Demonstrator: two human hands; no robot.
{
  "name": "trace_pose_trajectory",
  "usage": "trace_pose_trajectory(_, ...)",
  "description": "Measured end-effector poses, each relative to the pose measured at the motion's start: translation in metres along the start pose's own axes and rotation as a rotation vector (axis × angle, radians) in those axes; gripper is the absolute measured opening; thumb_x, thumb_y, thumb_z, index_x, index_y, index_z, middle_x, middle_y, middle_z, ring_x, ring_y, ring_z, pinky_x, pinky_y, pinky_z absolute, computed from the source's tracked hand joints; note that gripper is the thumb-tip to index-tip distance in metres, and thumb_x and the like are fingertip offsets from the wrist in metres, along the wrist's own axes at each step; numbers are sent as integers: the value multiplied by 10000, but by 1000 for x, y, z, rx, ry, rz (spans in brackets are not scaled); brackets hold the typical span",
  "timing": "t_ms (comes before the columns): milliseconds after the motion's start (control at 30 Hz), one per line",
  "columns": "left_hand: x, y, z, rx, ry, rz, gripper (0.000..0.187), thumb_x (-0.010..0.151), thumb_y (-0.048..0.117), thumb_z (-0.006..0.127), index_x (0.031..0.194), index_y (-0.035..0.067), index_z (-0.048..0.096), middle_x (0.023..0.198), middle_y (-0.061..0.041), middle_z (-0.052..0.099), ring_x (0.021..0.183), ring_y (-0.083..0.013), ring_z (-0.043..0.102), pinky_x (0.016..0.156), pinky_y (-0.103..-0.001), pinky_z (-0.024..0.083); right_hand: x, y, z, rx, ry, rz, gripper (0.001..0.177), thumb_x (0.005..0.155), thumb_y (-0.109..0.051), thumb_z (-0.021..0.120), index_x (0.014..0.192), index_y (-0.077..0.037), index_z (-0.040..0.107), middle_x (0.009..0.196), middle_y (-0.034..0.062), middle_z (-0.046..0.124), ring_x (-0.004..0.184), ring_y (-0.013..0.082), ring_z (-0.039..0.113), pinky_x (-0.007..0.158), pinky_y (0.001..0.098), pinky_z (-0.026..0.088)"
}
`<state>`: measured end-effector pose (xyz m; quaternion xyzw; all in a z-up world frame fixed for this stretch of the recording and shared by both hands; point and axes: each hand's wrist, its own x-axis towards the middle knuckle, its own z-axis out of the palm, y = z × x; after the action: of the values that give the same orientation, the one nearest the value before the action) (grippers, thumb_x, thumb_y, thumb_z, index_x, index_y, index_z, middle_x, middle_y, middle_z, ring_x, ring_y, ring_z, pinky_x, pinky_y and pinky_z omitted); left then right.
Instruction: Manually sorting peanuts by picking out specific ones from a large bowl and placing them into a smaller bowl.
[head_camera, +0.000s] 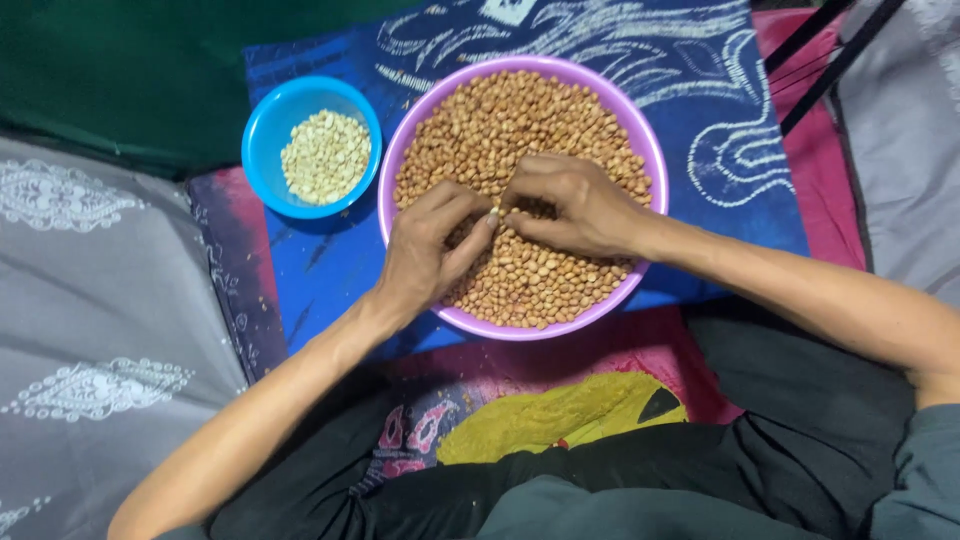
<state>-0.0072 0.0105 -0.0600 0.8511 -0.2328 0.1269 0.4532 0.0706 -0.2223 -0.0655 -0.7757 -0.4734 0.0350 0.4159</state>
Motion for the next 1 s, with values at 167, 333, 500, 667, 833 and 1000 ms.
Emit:
trace_pose_trajectory(167,0,-3,3,6,19,54,137,994,218,681,938,98,715,1034,-123,648,883,-359,696,741,-445,573,-3,4,8,-1,39,19,161,946,-194,737,933,-35,715,882,132,657,828,342,681,728,441,550)
trace_pose_trajectory(333,-1,-6,7,4,13,49,121,984,229,679,924,128,708,1017,-95,650,846,-341,689,719,-430,568,3,-12,8,-79,119,-102,161,980,-143,684,1013,8,729,916,160,668,808,305,675,716,383,566)
trace_pose_trajectory(500,-1,-9,7,3,-3,60,104,976,213,688,926,125,710,999,-91,660,849,-333,689,713,-414,567,1,-13,13,-316,243,-333,124,996,-157,694,1093,-94,740,966,85,692,827,228,694,723,332,571)
trace_pose_trajectory(667,2,-1,3,-5,-7,91,118,982,190,664,903,107,692,988,-94,654,834,-332,683,712,-417,564,-2,-15,10,-355,246,-390,120,1035,-160,641,1071,-101,740,979,69,692,812,235,687,705,341,561)
trace_pose_trajectory(833,2,-5,3,-11,-4,136,132,995,180,642,898,110,699,981,-91,658,826,-322,679,721,-407,564,-2,-14,8,-351,234,-410,154,1049,-178,614,1061,-105,749,929,75,680,771,209,661,699,330,549)
trace_pose_trajectory(1000,1,-5,4,-18,1,150,122,997,175,648,927,106,721,972,-101,669,839,-324,685,735,-409,570,-1,-11,10,-381,230,-426,189,1069,-213,572,1050,-98,721,986,71,672,793,233,667,702,350,542)
